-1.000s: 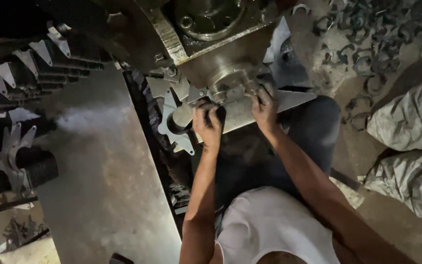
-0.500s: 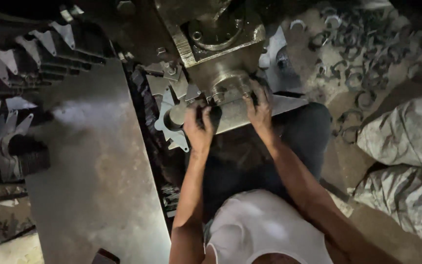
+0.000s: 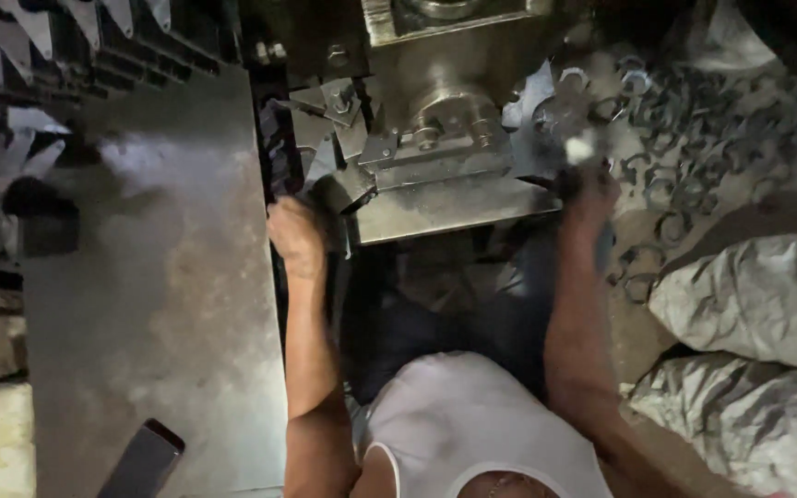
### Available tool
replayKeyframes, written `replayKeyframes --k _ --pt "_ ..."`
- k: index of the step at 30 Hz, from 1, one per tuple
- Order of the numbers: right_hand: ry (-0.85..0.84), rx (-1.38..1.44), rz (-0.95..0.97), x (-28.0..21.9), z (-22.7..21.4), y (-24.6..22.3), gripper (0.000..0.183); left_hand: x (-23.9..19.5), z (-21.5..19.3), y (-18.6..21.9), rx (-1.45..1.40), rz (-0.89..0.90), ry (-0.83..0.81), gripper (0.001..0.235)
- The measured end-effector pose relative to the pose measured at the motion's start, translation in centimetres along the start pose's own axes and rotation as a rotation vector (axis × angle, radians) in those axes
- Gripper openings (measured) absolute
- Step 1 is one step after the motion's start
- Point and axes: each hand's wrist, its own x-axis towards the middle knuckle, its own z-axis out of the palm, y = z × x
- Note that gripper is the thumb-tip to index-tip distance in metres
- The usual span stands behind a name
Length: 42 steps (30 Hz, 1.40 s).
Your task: Manually feeding metal blanks into a stamping or press machine to fabricate parts.
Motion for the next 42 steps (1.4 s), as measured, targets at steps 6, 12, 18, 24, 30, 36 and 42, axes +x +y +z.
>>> replayKeyframes --k 6,12,18,24,30,36,42 --pt "-0.27 -0.411 0.164 -4.0 -3.4 2.2 0.031 5.3 -12.8 6.4 -0.343 -0.131 -0.228 0.025" --pt "-0.814 0.338 0.703 -12.7 3.3 -6.5 0.056 0.8 -16.0 11.9 -1.002 -0.2 -0.499 0.026" --pt "-0.814 0.521 0.843 -11.5 5.9 -15.1 0.043 -4.0 -10.9 14.6 -1.317 -0.533 -0.572 0.032" --pt "-0.743 0.386 0.943 -7.6 9.2 -18.4 0.024 -1.1 -11.0 15.9 -1.346 -0.817 -0.691 0.028" --pt "-0.777 0.471 0.904 -7.5 9.9 -18.4 0.027 -3.0 -10.7 15.3 -1.411 -0.573 -0.537 0.022" --pt "-0.759 0.461 0.868 -7.4 10.1 -18.6 0.026 -3.8 -10.2 15.6 -1.31 -0.281 -0.348 0.016" --pt "-0.738 0.489 0.891 -6.9 10.0 -18.7 0.029 -4.7 -10.1 15.2 -1.365 -0.474 -0.532 0.014"
